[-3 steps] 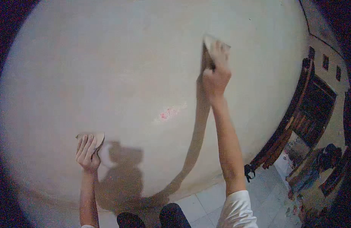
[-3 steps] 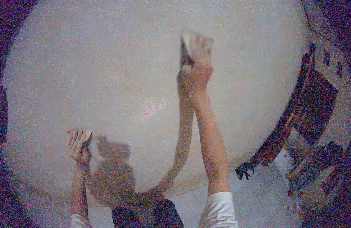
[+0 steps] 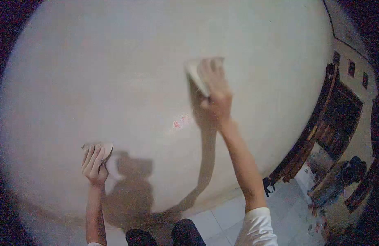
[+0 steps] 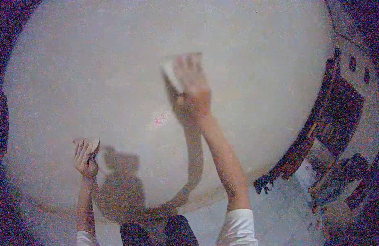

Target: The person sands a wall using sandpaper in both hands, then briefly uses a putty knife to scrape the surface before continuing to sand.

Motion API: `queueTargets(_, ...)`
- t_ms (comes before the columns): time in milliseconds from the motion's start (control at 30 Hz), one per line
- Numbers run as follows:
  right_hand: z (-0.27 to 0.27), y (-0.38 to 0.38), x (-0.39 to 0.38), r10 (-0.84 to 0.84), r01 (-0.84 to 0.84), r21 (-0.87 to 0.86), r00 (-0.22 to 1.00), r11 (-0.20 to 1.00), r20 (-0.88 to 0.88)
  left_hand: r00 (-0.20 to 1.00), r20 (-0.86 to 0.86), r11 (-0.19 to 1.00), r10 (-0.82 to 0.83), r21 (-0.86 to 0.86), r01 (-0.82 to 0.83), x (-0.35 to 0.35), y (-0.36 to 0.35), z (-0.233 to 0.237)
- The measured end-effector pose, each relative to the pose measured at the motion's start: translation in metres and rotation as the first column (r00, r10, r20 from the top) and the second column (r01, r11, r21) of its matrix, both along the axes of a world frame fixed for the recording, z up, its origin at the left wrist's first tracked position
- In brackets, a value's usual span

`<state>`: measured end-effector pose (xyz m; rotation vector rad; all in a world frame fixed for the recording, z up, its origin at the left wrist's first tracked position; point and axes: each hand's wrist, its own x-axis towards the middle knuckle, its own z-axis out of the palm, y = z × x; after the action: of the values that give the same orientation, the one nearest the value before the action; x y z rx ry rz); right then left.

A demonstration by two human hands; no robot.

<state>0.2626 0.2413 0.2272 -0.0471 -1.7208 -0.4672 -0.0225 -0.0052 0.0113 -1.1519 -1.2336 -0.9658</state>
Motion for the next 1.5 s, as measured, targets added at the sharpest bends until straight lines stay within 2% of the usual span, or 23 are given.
queueTargets(100,-0.051,-0.01,0.008,0.011,-0.068,0.152,0.938,0.986,0.346,0.999,0.018,0.999,0.044,0.007,-0.045,0.012,0.003,-0.002)
queueTargets(133,-0.066,-0.013,0.022,0.017,-0.072,0.14,0.933,0.988,0.359,0.999,0.029,0.999,0.033,0.007,-0.033,0.025,-0.002,0.003)
queueTargets(200,-0.092,-0.013,0.037,-0.084,-0.035,0.213,0.847,0.977,0.525,0.999,0.025,1.0,0.026,0.011,-0.027,0.032,-0.006,0.012)
queueTargets(267,-0.101,0.01,0.058,-0.053,0.031,0.075,0.948,0.997,0.313,0.999,0.004,0.999,0.044,0.022,-0.045,0.039,-0.008,0.023)
queueTargets(300,-0.102,0.008,0.057,-0.042,0.021,0.072,0.947,0.997,0.318,0.998,0.009,0.998,0.054,0.018,-0.055,0.041,-0.008,0.025)
queueTargets(367,-0.109,0.002,0.054,-0.084,0.056,-0.184,0.986,0.981,-0.146,0.999,0.029,1.0,0.025,0.013,-0.025,0.045,-0.01,0.023)
queueTargets(467,-0.122,-0.023,0.037,-0.075,0.032,-0.286,0.987,0.958,-0.139,0.999,0.03,0.999,0.046,0.013,-0.046,0.05,-0.01,0.024)
queueTargets(500,-0.123,-0.033,0.036,0.007,-0.02,-0.235,0.998,0.972,-0.056,0.998,0.031,0.998,0.055,0.001,-0.055,0.053,-0.01,0.027)
queueTargets(533,-0.121,-0.042,0.043,0.02,-0.034,-0.249,0.998,0.968,-0.057,0.999,0.02,0.999,0.042,0.013,-0.042,0.063,-0.012,0.037)
queueTargets(600,-0.128,-0.053,0.043,0.043,-0.003,-0.179,0.974,0.984,0.221,0.999,0.017,0.999,0.029,0.017,-0.029,0.064,-0.013,0.036)
queueTargets(800,-0.157,-0.039,0.064,0.045,0.038,-0.305,0.965,0.952,0.259,0.995,0.102,1.0,0.023,-0.024,-0.02,0.053,-0.017,0.02)
queueTargets(833,-0.182,-0.026,0.034,0.042,0.066,-0.343,0.954,0.937,0.297,0.964,0.256,0.997,0.068,0.014,-0.074,0.021,-0.011,-0.013)
queueTargets(867,-0.191,-0.019,0.032,0.041,0.066,-0.342,0.954,0.937,0.297,0.923,0.37,0.99,0.106,0.05,-0.133,0.019,-0.01,-0.017)
queueTargets(967,-0.225,0.004,0.006,0.14,0.017,-0.501,0.951,0.865,0.276,0.877,0.459,0.961,0.143,0.149,-0.234,0.005,0.011,-0.008)
queueTargets(1033,-0.239,-0.005,0.014,0.116,0.03,-0.516,0.962,0.856,0.248,0.859,0.499,0.933,0.111,0.245,-0.263,0.028,0.02,0.004)
queueTargets(1100,-0.233,-0.007,0.015,0.111,0.038,-0.545,0.965,0.838,0.236,0.865,0.485,0.967,0.132,0.128,-0.219,0.047,0.039,0.037)
queueTargets(1133,-0.237,-0.011,0.015,0.105,0.034,-0.565,0.972,0.825,0.211,0.869,0.479,0.966,0.125,0.141,-0.216,0.054,0.048,0.04)
queueTargets(1200,-0.243,-0.007,0.011,0.104,0.035,-0.591,0.974,0.806,0.199,0.957,0.288,0.999,0.023,-0.038,-0.012,0.062,0.078,0.044)
queueTargets(1267,-0.261,-0.022,0.002,0.063,0.017,-0.555,0.99,0.832,0.126,0.923,0.225,0.911,-0.312,-0.205,0.358,0.078,0.084,0.043)
queueTargets(1333,-0.258,-0.023,0.003,0.099,-0.018,-0.579,0.989,0.815,0.11,0.982,0.008,0.848,-0.188,-0.504,0.166,0.115,0.106,0.069)
queueTargets(1367,-0.257,-0.023,0.002,0.119,-0.045,-0.606,0.989,0.794,0.084,0.984,0.015,0.849,-0.175,-0.503,0.159,0.123,0.118,0.075)
queueTargets(1433,-0.261,-0.022,0.001,0.136,-0.047,-0.616,0.986,0.787,0.099,0.93,-0.213,0.8,-0.299,-0.588,0.122,0.125,0.138,0.082)
queueTargets(1500,-0.265,-0.02,0.001,0.138,-0.043,-0.621,0.985,0.782,0.107,0.922,-0.187,0.773,-0.339,-0.613,0.16,0.114,0.143,0.093)
